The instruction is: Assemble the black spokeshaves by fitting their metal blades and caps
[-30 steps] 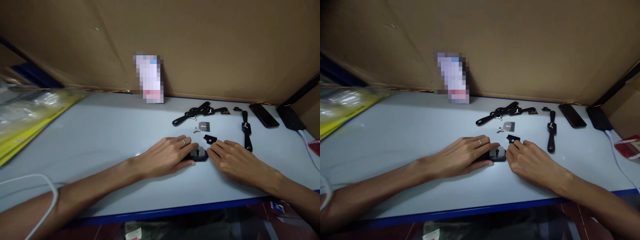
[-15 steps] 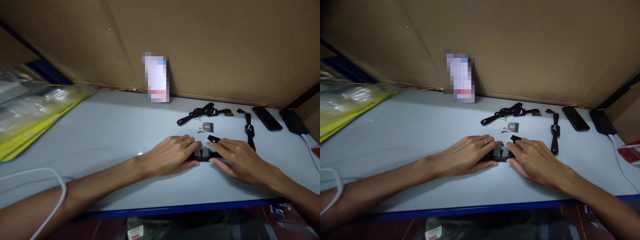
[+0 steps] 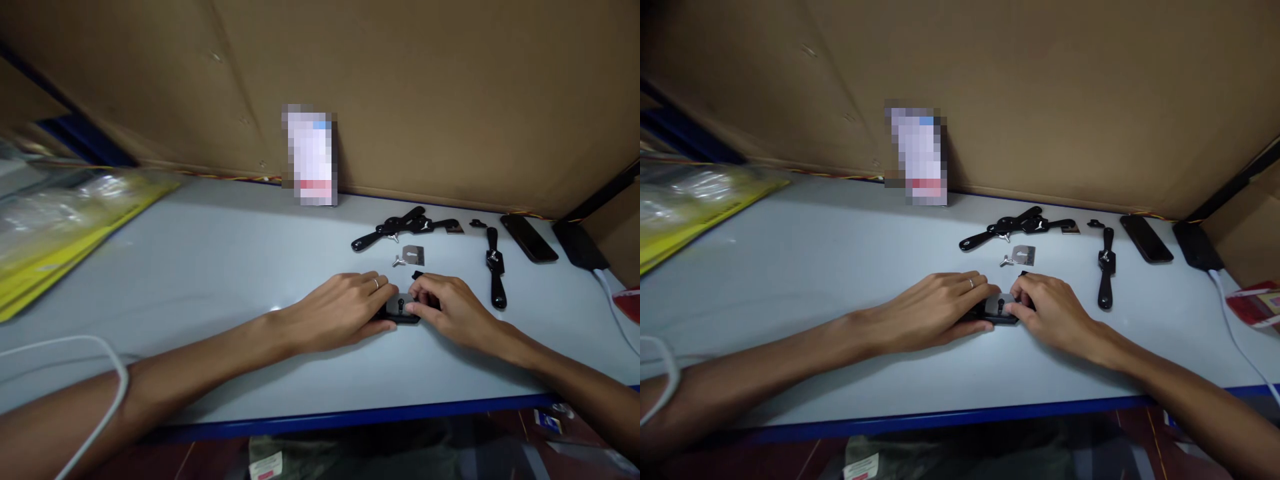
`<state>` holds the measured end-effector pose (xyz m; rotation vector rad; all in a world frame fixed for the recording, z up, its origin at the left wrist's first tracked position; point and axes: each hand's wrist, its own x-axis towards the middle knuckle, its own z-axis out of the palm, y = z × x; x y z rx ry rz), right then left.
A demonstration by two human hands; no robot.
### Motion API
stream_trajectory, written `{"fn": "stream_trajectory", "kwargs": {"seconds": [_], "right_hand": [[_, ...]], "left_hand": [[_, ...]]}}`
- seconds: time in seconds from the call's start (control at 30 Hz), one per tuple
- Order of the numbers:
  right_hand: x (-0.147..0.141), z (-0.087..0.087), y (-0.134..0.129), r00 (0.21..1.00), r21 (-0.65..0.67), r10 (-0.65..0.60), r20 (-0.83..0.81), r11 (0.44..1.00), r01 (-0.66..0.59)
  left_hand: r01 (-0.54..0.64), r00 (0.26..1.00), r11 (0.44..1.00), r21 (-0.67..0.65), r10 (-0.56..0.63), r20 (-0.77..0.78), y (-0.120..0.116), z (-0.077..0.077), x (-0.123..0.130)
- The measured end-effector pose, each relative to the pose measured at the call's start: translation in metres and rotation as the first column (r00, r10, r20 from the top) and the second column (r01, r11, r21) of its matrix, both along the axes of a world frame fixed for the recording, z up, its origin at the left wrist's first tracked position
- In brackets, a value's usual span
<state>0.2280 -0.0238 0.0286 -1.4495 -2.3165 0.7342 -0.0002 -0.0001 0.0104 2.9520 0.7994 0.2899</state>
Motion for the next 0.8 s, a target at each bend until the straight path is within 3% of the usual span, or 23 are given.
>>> {"fn": "stream_trajectory", "kwargs": {"seconds": [0.17, 0.23, 0.33, 0.4, 0.6, 0.8], "right_hand": [[0.002, 0.000, -0.001, 1.000, 0.019, 0.021, -0.012, 1.000, -0.021], [0.008, 0.003, 0.003, 0.999, 0.096, 0.013, -0.040, 0.995, -0.010], [0.023, 0.009, 0.015, 0.994, 0.291, -0.098, -0.057, 0.950, 0.110], [0.032, 0.010, 0.023, 0.985, 0.326, -0.173, -0.020, 0.930, 0.170], [0.029, -0.003, 0.028, 0.981, 0.250, -0.150, 0.122, 0.961, 0.116], [0.022, -0.004, 0.024, 0.995, 0.090, -0.098, -0.013, 0.991, 0.099]], "left_hand": [[0.007, 1.000, 1.000, -0.012, -0.007, -0.015, -0.001, 0.001, 0.001], [0.005, 1.000, 1.000, -0.012, -0.005, -0.018, -0.001, 0.002, 0.001], [0.001, 1.000, 1.000, -0.010, -0.001, -0.024, -0.001, 0.004, 0.001], [0.005, 1.000, 1.000, -0.009, -0.005, -0.026, -0.001, 0.005, 0.001], [0.005, 1.000, 1.000, -0.012, -0.005, -0.016, -0.001, 0.003, 0.001], [0.009, 1.000, 1.000, -0.011, -0.009, -0.016, -0.001, 0.002, 0.001]]}}
